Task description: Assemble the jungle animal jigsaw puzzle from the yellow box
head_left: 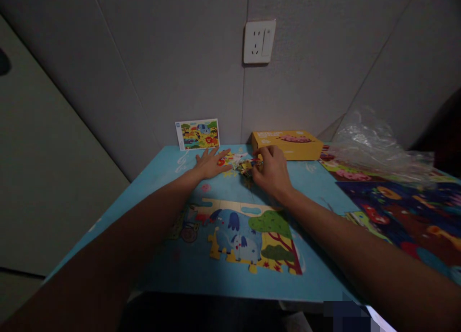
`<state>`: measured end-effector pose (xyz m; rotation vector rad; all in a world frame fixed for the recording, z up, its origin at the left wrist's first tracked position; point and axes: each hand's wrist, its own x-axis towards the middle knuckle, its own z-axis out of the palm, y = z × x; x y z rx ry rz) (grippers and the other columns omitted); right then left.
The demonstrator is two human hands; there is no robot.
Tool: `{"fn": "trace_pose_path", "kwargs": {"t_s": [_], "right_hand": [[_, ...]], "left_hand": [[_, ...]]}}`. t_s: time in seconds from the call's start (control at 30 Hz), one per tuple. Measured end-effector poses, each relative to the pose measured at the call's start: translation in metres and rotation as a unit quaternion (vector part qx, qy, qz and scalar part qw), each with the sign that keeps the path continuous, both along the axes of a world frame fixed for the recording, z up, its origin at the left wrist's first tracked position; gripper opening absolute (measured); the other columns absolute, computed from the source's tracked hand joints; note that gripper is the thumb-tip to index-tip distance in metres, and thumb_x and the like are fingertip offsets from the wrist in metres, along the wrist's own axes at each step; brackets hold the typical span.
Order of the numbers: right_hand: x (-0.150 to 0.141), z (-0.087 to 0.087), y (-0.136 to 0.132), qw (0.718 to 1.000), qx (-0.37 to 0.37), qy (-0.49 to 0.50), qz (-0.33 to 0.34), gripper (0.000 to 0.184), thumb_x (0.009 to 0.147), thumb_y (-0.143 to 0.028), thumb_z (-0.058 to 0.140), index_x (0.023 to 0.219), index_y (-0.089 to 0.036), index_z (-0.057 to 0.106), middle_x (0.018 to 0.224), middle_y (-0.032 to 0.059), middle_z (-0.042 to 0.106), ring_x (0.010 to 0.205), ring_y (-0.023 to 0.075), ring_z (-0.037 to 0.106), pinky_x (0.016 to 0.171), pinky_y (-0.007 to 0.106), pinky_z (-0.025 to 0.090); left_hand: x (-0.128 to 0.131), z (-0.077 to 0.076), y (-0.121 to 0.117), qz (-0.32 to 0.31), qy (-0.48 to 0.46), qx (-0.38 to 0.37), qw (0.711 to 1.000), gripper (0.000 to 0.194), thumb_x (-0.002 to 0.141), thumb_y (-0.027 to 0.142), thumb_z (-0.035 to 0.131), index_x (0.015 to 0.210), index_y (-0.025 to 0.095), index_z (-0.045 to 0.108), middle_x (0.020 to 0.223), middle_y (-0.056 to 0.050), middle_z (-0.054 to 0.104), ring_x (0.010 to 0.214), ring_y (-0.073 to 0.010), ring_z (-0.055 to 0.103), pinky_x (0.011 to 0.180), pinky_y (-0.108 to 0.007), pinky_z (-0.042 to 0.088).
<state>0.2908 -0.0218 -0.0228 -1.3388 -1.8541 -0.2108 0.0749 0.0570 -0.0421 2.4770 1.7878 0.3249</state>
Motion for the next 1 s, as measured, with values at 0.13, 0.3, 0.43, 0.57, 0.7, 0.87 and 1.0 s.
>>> {"fn": "trace_pose_path", "kwargs": {"t_s": [0.13,0.3,0.43,0.57,0.7,0.87,1.0], "right_hand": [[0.001,0.001,0.000,0.999,0.019,0.015,0.025,0.032,0.071,-0.013,0.052,0.103,-0.017,0.057,0.101,0.0147,0.056,0.096,0.0299,0.051,0.083,0.043,0.042],[0.003,0.002,-0.002,0.999,0.017,0.011,0.046,0.031,0.072,-0.012,0.052,0.103,-0.016,0.057,0.100,0.0147,0.056,0.097,0.0292,0.052,0.085,0.041,0.042],[0.002,0.000,-0.003,0.998,0.013,0.006,0.061,0.030,0.073,-0.014,0.052,0.102,-0.015,0.058,0.101,0.0147,0.056,0.098,0.0292,0.051,0.086,0.042,0.042],[0.000,0.000,-0.003,0.997,0.013,-0.001,0.071,0.028,0.074,-0.014,0.052,0.100,-0.015,0.059,0.102,0.0151,0.055,0.099,0.0290,0.051,0.088,0.043,0.042],[0.000,0.003,-0.005,0.997,0.017,0.008,0.073,0.031,0.074,-0.013,0.051,0.104,-0.014,0.056,0.103,0.0161,0.056,0.101,0.0299,0.050,0.089,0.044,0.041],[0.000,0.003,-0.004,0.998,0.020,0.010,0.066,0.036,0.073,-0.013,0.050,0.109,-0.014,0.053,0.106,0.0162,0.057,0.102,0.0300,0.050,0.090,0.044,0.041],[0.000,0.001,-0.004,0.998,0.002,-0.008,0.065,0.033,0.074,-0.013,0.051,0.107,-0.014,0.056,0.103,0.0156,0.059,0.100,0.0297,0.052,0.089,0.043,0.042]], "left_hand": [[-0.001,-0.002,0.018,-0.045,-0.015,0.008,0.999,0.059,0.085,0.067,0.046,0.137,0.038,0.050,0.147,-0.004,0.046,0.134,-0.0373,0.037,0.107,-0.061,0.026],[-0.002,-0.010,-0.003,-0.086,-0.048,0.101,0.990,0.039,0.094,0.037,0.047,0.124,0.022,0.065,0.121,-0.009,0.063,0.112,-0.0223,0.057,0.100,-0.034,0.041],[-0.001,-0.011,-0.042,-0.061,-0.035,0.129,0.989,0.038,0.093,0.033,0.046,0.123,0.023,0.066,0.114,-0.011,0.064,0.112,-0.0262,0.055,0.101,-0.041,0.040],[-0.005,-0.002,-0.065,-0.066,-0.046,0.066,0.995,0.042,0.090,0.034,0.049,0.126,0.020,0.064,0.118,-0.012,0.061,0.113,-0.0261,0.053,0.103,-0.039,0.038],[-0.014,0.006,-0.064,0.062,-0.033,0.051,0.996,0.075,0.085,0.058,0.048,0.143,0.011,0.042,0.138,-0.020,0.046,0.129,-0.0363,0.038,0.107,-0.049,0.031],[-0.020,0.011,-0.060,0.092,-0.021,-0.014,0.995,0.069,0.075,0.068,0.053,0.119,0.016,0.060,0.134,-0.019,0.048,0.128,-0.0405,0.036,0.103,-0.055,0.032],[-0.019,0.014,-0.061,0.081,-0.088,-0.015,0.993,0.056,0.066,0.061,0.066,0.100,0.017,0.061,0.119,-0.015,0.055,0.120,-0.0375,0.043,0.098,-0.048,0.038]]}}
